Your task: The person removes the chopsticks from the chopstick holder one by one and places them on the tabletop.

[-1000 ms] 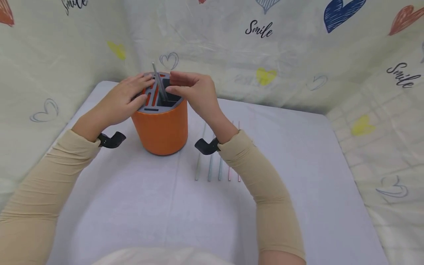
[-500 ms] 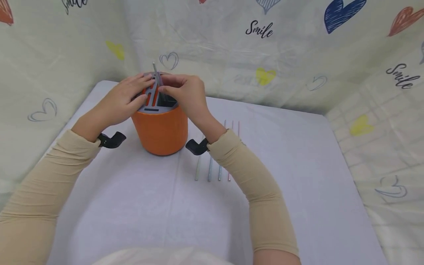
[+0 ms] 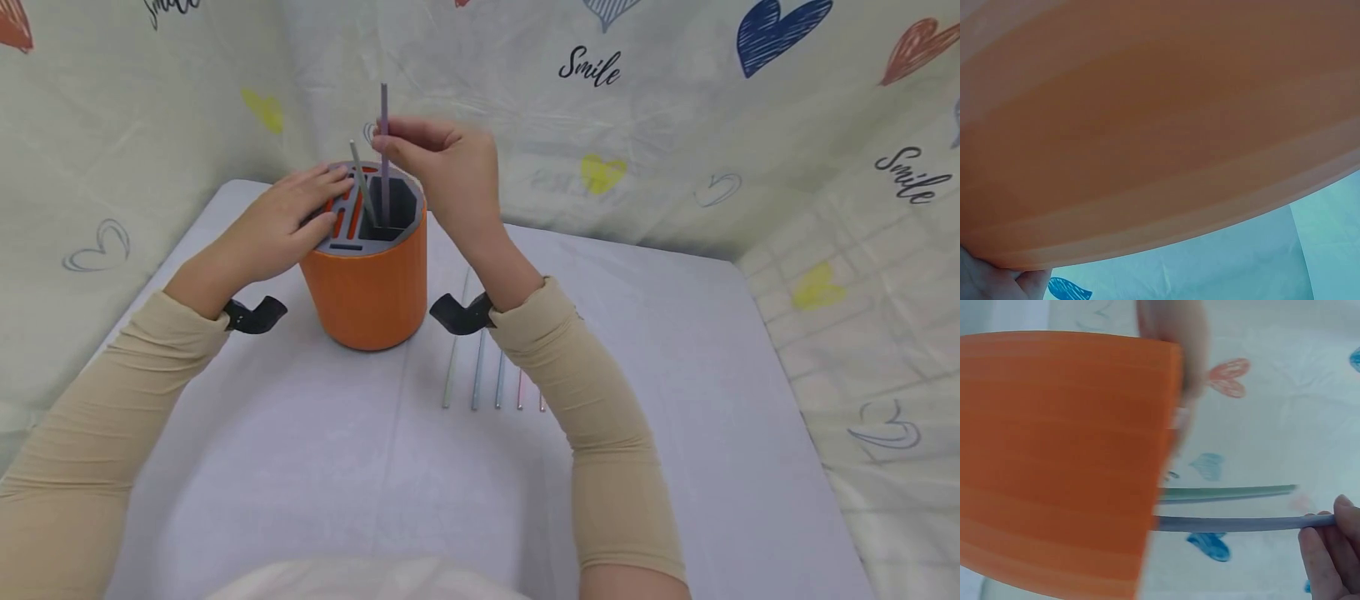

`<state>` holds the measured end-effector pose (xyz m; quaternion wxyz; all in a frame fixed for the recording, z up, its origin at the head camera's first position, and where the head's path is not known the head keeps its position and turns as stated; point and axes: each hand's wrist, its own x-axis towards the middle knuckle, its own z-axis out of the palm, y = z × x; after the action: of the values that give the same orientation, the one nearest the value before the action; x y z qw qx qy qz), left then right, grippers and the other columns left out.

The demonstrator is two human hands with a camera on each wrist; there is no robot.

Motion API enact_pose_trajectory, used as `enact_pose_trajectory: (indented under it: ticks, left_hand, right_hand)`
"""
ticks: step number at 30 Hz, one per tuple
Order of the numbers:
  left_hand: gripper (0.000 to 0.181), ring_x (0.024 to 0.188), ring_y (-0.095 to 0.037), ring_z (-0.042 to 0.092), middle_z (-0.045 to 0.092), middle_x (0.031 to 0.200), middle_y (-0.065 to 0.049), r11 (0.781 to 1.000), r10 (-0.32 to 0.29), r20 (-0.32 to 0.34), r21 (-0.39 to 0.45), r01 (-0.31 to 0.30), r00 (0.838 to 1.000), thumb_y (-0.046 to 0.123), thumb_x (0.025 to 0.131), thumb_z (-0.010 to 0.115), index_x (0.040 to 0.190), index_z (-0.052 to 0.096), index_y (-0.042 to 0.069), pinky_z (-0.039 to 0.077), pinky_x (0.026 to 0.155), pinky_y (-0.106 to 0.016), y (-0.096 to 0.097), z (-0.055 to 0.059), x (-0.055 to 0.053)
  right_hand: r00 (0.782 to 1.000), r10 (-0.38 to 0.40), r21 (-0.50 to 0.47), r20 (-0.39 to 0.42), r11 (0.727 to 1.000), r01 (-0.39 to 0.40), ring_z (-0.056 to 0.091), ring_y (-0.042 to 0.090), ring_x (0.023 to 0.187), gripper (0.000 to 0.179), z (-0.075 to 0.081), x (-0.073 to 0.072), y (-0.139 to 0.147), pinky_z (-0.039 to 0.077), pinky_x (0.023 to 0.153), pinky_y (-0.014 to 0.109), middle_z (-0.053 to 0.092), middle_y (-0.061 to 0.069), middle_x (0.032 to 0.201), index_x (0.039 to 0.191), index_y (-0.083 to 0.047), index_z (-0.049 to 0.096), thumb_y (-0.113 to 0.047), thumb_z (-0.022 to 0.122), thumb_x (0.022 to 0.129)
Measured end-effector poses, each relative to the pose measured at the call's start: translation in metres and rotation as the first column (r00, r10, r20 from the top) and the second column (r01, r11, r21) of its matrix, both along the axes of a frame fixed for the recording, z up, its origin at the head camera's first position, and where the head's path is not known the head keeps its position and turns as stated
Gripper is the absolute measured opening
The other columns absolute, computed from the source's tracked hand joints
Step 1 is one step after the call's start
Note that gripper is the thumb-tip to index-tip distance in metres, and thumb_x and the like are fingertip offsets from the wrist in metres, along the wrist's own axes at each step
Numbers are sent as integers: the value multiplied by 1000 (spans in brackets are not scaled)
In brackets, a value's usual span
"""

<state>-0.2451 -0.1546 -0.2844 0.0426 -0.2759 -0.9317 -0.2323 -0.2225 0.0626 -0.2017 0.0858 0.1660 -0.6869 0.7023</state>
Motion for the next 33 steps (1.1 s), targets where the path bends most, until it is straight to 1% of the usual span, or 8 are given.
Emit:
enact_pose_trajectory:
  ticks: [3, 11, 18, 22, 25, 27, 30, 33]
  left_hand:
    - [52, 144, -22, 13, 25, 153, -3, 1000, -2, -3, -1, 2, 1000, 31, 97, 30, 145, 32, 13, 10, 119, -40, 0, 0, 0]
    - [52, 144, -21, 12, 24, 153, -2, 1000, 3, -3, -11, -3, 1000, 31, 98, 29, 146, 31, 12, 9, 119, -39, 0, 2, 1]
    - [52, 144, -21, 13, 24, 153, -3, 1000, 4, -7, -14, -4, 1000, 31, 98, 29, 145, 31, 11, 9, 119, -37, 0, 3, 1]
    - [52, 144, -21, 13, 24, 153, -2, 1000, 3, -6, -11, -3, 1000, 31, 97, 29, 145, 31, 11, 9, 119, -37, 1, 3, 1]
    - [52, 144, -21, 13, 24, 153, -2, 1000, 2, -4, -11, -2, 1000, 30, 98, 28, 145, 31, 11, 8, 119, -37, 1, 2, 2]
    - [52, 144, -21, 13, 24, 153, -2, 1000, 2, -4, -12, -2, 1000, 30, 98, 28, 145, 32, 11, 9, 119, -37, 1, 2, 2]
    - [52, 144, -21, 13, 24, 153, -1, 1000, 3, -4, -14, -3, 1000, 30, 98, 28, 145, 32, 11, 9, 119, -37, 1, 2, 2]
    - [52, 144, -21, 13, 24, 153, -1, 1000, 6, -2, -14, -6, 1000, 31, 97, 29, 145, 32, 12, 9, 119, -38, 1, 2, 2]
  right_hand:
    - [999, 1, -104, -42, 995, -5, 70, 18, 79, 18, 15, 4, 4, 55, 83, 30, 71, 6, 78, 91, 9, 71, 3, 72, 74]
    - [990, -9, -245, -143, 969, -27, 70, 26, 80, 19, 48, 10, 18, 55, 82, 34, 70, 15, 79, 89, 11, 70, 6, 74, 71]
    - [972, -87, -337, -219, 942, 9, 66, 33, 78, 16, 66, 13, 39, 55, 82, 38, 66, 23, 78, 85, 14, 68, 7, 73, 71]
    - [983, -101, -386, -153, 922, 35, 65, 33, 76, 20, 67, 5, 61, 54, 83, 39, 65, 24, 79, 88, 15, 68, 7, 73, 71]
    - [995, -88, -420, -42, 906, 63, 66, 33, 76, 23, 61, -5, 81, 54, 81, 38, 66, 23, 82, 93, 14, 67, 8, 72, 72]
    - [995, -87, -440, 46, 892, 98, 67, 33, 75, 25, 55, -13, 96, 55, 79, 37, 67, 23, 82, 95, 14, 67, 9, 72, 71]
    - [978, -95, -438, 184, 883, 168, 68, 32, 74, 27, 41, -24, 117, 55, 75, 36, 68, 21, 82, 95, 13, 68, 8, 73, 69]
    - [945, -101, -397, 311, 889, 226, 69, 30, 74, 28, 24, -32, 138, 56, 73, 33, 69, 19, 82, 95, 10, 69, 5, 75, 68]
